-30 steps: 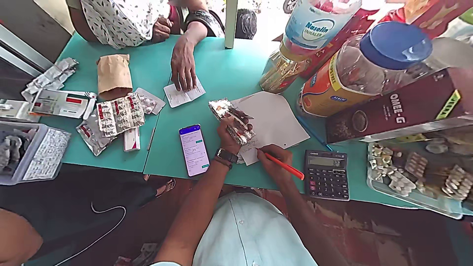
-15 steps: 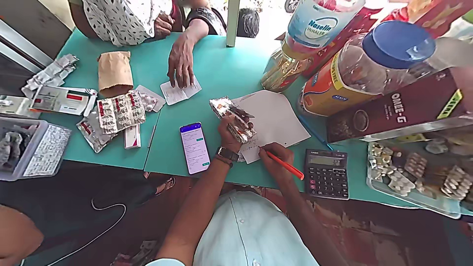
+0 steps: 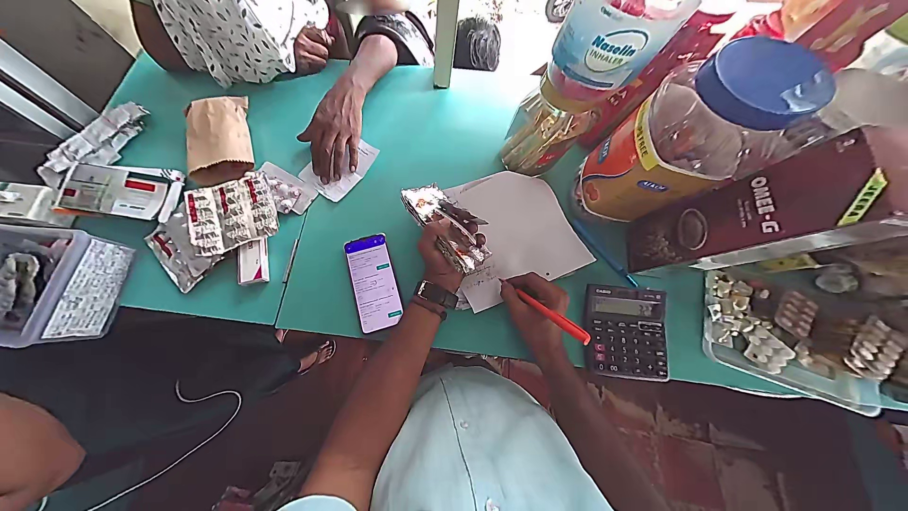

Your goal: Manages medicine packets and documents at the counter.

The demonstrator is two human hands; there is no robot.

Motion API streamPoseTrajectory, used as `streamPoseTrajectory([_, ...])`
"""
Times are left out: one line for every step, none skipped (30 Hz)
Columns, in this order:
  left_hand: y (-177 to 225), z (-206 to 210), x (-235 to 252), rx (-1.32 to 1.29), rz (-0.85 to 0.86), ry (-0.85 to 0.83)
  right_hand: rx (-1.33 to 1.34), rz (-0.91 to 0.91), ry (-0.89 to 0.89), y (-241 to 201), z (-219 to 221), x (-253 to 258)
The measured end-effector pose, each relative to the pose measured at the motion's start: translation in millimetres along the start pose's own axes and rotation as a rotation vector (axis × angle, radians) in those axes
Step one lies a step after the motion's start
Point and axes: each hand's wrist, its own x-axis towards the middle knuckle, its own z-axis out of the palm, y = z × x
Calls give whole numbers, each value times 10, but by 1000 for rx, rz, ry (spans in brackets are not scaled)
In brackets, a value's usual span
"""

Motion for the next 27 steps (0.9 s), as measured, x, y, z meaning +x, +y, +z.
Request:
streamPoseTrajectory([3,5,1,-2,0,2,-7,3,-6,-4,-1,5])
streamPoseTrajectory([5,5,-5,-10,1,0,-16,9,-11,-7,6,4])
streamPoseTrajectory([7,8,-9,-19,4,-7,-22,14,-13,-9,11,6])
streamPoseTrajectory([7,9,-6,-25,2,-17,-26,18,-14,-6,12,11])
streamPoseTrajectory([6,14,-5,-32,2,-25,-24,19,-14,-1,11,12])
streamPoseTrajectory([5,11,-6,-38,0,-32,-18,20,-10,-2,9,7])
streamPoseTrajectory([8,11,0,-42,-3,-32,-12,23,1,-7,11,10])
streamPoseTrajectory([12,7,3,-46,-3,-34,-8,29,8,-11,13,13])
streamPoseTrajectory([12,-1,2,-45,-2,-38,-9,33,8,-8,14,14])
streamPoseTrajectory([6,-6,-7,-32,2,-38,-11,35,0,-6,10,9])
streamPoseTrajectory([-3,-14,-21,-13,4,-39,-9,34,-4,-2,5,0])
streamPoseTrajectory([-5,-18,-34,3,3,-38,-4,33,-2,-5,5,-5])
streamPoseTrajectory([3,-12,-36,9,2,-33,1,30,5,-8,10,-4])
streamPoseTrajectory([10,-5,-24,-3,3,-32,6,25,10,-10,15,2])
streamPoseTrajectory([11,-7,-16,-7,4,-38,1,23,16,-11,22,5])
streamPoseTrajectory([4,-10,-15,-6,5,-37,-12,24,24,-8,24,0])
streamPoseTrajectory([-5,-9,-10,-9,9,-29,-22,24,32,-4,25,-1])
streamPoseTrajectory([-8,-11,-7,-7,10,-26,-27,25,36,-2,28,1])
streamPoseTrajectory([-8,-16,-7,-4,12,-29,-30,26,35,0,29,0])
streamPoseTrajectory([-8,-20,-9,-4,14,-35,-31,26,32,0,27,-2])
streamPoseTrajectory([-7,-22,-11,-4,17,-40,-32,28,28,-1,26,-1])
streamPoseTrajectory([-6,-19,-10,-5,16,-41,-32,31,26,-4,24,1])
streamPoseTrajectory([-5,-14,-8,-9,14,-40,-31,33,25,-7,24,2])
streamPoseTrajectory([-3,-7,-5,-16,15,-35,-33,33,26,-10,25,5])
streamPoseTrajectory([-1,-5,-2,-19,19,-32,-38,33,27,-14,27,10])
streamPoseTrajectory([-2,-11,-6,-13,20,-38,-49,37,27,-18,27,9])
streamPoseTrajectory([-3,-17,-15,2,19,-45,-59,42,28,-19,28,7])
